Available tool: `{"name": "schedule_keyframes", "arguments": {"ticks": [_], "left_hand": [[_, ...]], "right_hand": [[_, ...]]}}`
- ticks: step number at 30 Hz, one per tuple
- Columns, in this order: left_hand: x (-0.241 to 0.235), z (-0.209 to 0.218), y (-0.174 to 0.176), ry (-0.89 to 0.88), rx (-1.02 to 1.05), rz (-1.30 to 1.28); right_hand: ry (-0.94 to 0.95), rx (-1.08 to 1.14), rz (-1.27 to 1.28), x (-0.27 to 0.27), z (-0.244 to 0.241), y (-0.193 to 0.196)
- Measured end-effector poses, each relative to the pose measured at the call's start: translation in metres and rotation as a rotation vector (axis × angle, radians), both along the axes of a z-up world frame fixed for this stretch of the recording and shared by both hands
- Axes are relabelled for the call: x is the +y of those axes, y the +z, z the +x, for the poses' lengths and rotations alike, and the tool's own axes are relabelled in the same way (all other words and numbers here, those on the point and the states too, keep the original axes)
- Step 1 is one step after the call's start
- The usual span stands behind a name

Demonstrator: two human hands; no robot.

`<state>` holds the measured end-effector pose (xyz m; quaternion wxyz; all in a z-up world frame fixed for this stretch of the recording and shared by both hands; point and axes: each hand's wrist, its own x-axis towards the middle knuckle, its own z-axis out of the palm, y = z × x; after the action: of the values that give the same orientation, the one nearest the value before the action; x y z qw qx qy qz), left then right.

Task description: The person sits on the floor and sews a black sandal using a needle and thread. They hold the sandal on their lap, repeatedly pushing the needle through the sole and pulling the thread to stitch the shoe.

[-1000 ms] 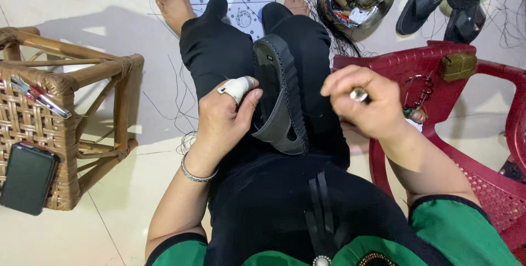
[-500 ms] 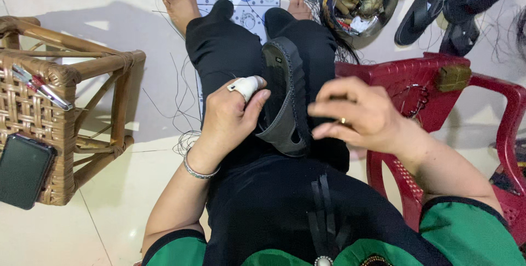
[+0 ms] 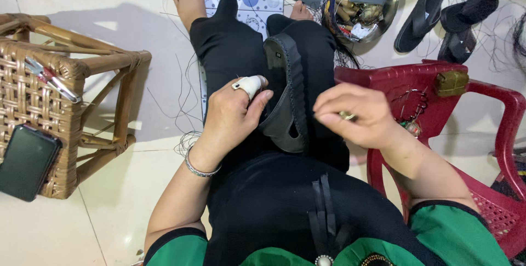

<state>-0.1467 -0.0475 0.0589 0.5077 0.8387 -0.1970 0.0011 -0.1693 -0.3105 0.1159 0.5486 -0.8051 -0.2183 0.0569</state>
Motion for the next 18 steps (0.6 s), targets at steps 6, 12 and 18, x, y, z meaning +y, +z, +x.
{"name": "schedule_keyframes", "arguments": {"ticks": [6, 12, 18], "left_hand": [[0.004, -0.005, 0.004, -0.035, -0.007, 0.053], [0.000, -0.005, 0.008, -0.069, 0.014, 0.100], [0.008, 0.000, 0.000, -0.070, 0.042, 0.116]], "right_hand": [[-0.152, 0.077, 0.166, -0.007, -0.016, -0.020], [-0.207, -0.041, -0.012, 0.007, -0.013, -0.001], [-0.193, 0.081, -0.016, -0.001, -0.022, -0.001]]}}
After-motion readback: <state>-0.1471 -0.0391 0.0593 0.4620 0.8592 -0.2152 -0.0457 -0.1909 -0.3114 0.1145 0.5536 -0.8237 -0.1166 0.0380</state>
